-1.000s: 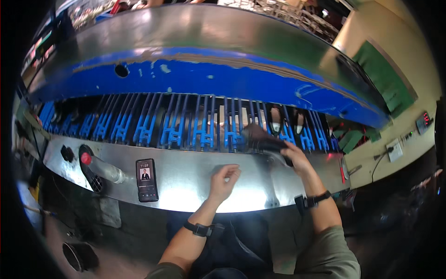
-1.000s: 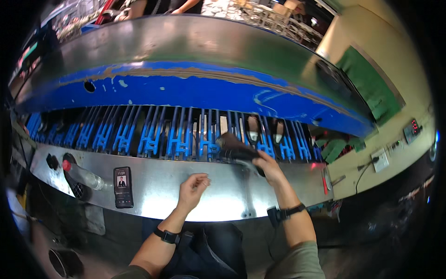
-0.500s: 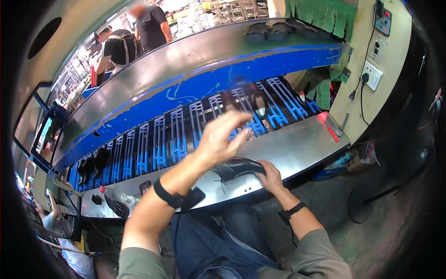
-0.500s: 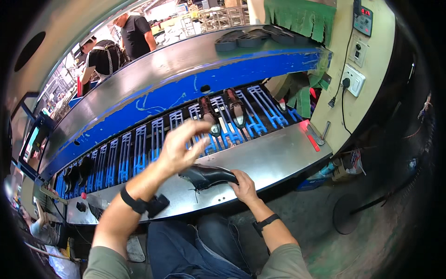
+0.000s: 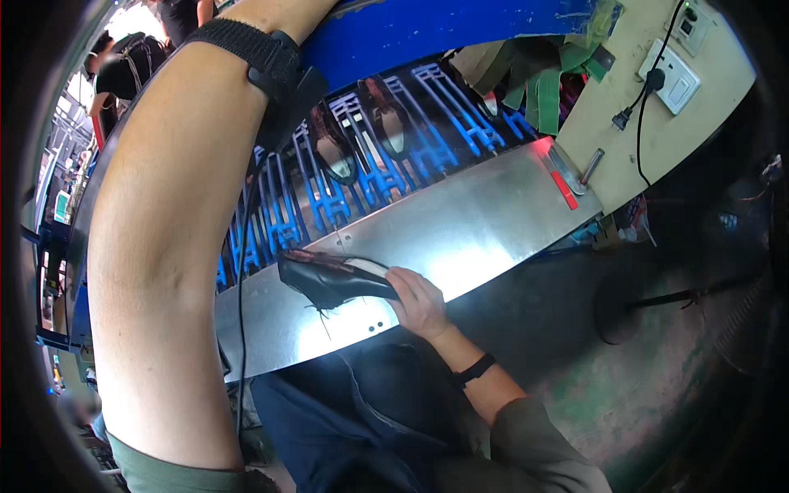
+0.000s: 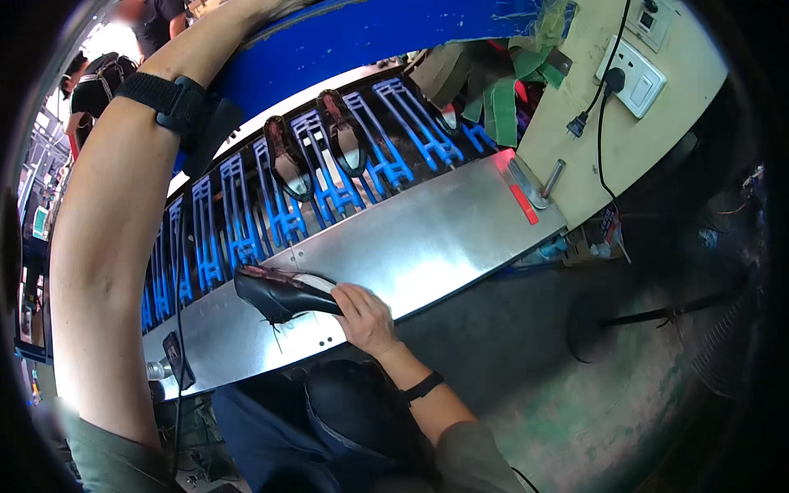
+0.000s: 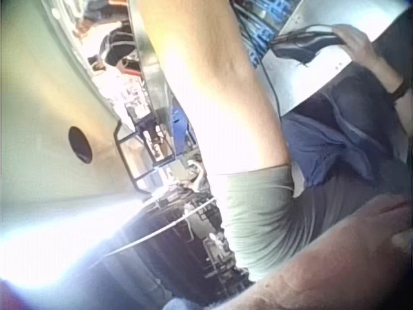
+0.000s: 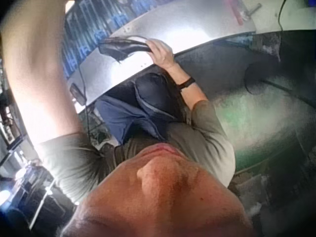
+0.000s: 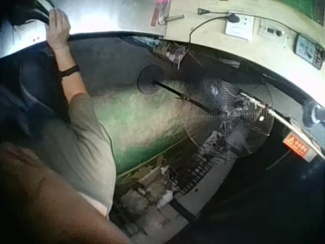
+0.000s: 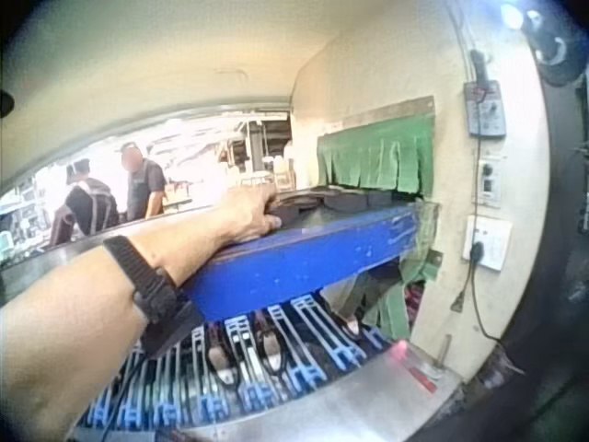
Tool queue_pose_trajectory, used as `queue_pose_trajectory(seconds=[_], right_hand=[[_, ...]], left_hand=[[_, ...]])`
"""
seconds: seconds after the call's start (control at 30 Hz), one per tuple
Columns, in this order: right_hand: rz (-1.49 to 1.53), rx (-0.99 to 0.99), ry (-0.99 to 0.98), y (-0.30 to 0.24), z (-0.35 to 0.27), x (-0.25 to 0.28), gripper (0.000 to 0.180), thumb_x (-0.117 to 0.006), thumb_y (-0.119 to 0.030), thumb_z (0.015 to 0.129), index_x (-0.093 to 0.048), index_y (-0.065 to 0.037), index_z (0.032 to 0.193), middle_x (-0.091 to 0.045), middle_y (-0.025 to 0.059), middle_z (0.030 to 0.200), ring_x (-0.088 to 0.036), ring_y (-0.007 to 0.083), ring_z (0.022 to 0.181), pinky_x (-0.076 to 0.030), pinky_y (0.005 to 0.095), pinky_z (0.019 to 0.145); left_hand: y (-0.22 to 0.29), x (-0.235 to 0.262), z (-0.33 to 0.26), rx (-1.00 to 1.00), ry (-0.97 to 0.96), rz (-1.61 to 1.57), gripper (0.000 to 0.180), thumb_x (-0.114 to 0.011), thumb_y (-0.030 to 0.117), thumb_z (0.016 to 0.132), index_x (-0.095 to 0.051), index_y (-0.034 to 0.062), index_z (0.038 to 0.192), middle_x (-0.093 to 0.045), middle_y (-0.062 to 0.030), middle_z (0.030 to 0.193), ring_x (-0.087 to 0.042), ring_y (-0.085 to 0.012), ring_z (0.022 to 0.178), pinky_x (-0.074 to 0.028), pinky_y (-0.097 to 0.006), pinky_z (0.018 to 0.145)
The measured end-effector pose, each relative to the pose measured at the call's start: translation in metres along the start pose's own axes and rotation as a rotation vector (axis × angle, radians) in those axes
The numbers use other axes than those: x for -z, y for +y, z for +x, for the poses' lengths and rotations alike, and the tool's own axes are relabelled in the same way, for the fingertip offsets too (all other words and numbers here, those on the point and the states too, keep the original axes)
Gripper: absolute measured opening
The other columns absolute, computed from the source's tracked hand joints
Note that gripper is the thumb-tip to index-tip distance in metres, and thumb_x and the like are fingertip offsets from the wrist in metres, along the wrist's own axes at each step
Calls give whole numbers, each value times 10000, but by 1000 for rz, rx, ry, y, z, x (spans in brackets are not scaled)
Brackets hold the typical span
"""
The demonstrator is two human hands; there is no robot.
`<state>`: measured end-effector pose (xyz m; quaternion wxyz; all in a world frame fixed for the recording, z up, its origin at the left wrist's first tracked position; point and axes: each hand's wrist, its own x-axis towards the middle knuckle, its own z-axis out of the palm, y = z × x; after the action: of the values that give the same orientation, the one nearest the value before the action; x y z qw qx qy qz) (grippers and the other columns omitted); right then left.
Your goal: Inspecting and organizing shoes on a conveyor belt in a factory setting.
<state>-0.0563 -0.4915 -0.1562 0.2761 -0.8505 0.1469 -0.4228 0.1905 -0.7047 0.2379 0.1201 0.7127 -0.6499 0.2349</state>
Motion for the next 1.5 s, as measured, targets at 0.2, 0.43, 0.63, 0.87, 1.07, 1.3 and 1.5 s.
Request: queue_pose_trajectory(seconds=[0.2, 0.43, 0.63, 0.87, 1.07, 1.3, 1.5], right_hand=[[38, -9, 4, -3, -7, -1, 536, -771, -91, 729, -602, -20, 1232, -651, 179, 1174, -649, 366, 1064, -546, 425, 907], [14, -122, 7, 6, -22, 9, 509, -788, -83, 729, -613, -76, 1207, -663, 171, 1124, -641, 391, 1026, -532, 462, 877], [-247, 149, -56, -72, 40, 27, 407, -818, -208, 760, -672, -58, 1109, -695, 172, 1018, -660, 382, 915, -542, 454, 800], [69, 228, -129, -263, 74, 92, 394, -845, -272, 781, -697, 4, 1021, -718, 127, 898, -705, 235, 825, -560, 334, 768], [547, -424, -488, -271, -39, 73, 292, -767, -170, 831, -659, -2, 1044, -659, 22, 920, -595, 101, 835, -487, 246, 792], [1145, -953, -451, -243, -134, 71, 695, -714, -522, 877, -557, 29, 1271, -687, 136, 1098, -694, 233, 971, -559, 358, 898], [1516, -1466, -395, -252, -189, 64, 851, -431, -673, 967, -457, 49, 1418, -636, 280, 1222, -674, 377, 1081, -579, 446, 924]], left_hand=[[56, 104, -119, 111, 24, -585, 284, -672, 248, 920, -645, 23, 1091, -694, -191, 951, -661, -358, 861, -522, -434, 787], [103, 219, -408, -315, 28, -427, 336, -900, 218, 711, -629, 71, 846, -580, -39, 721, -505, -202, 574, -379, -332, 546], [203, 111, -747, 343, -473, -636, 309, -792, 224, 800, -549, 63, 698, -618, -123, 687, -631, -330, 604, -485, -433, 535], [146, 104, -802, 492, 159, -599, 164, -751, 60, 792, -679, 18, 933, -655, -154, 871, -648, -373, 874, -507, -459, 790], [6, 7, -827, 1286, 198, -1075, 598, -809, 325, 843, -630, -52, 1271, -668, -190, 1226, -612, -260, 1162, -456, -374, 1024], [13, 23, -842, 1408, 417, -1442, 219, -713, 160, 940, -707, -40, 1029, -729, -53, 961, -667, -108, 813, -524, -249, 749], [34, 87, -796, 1128, 641, -2262, 488, -530, 264, 997, -523, -103, 1318, -583, -305, 1320, -601, -391, 1213, -514, -485, 1028]])
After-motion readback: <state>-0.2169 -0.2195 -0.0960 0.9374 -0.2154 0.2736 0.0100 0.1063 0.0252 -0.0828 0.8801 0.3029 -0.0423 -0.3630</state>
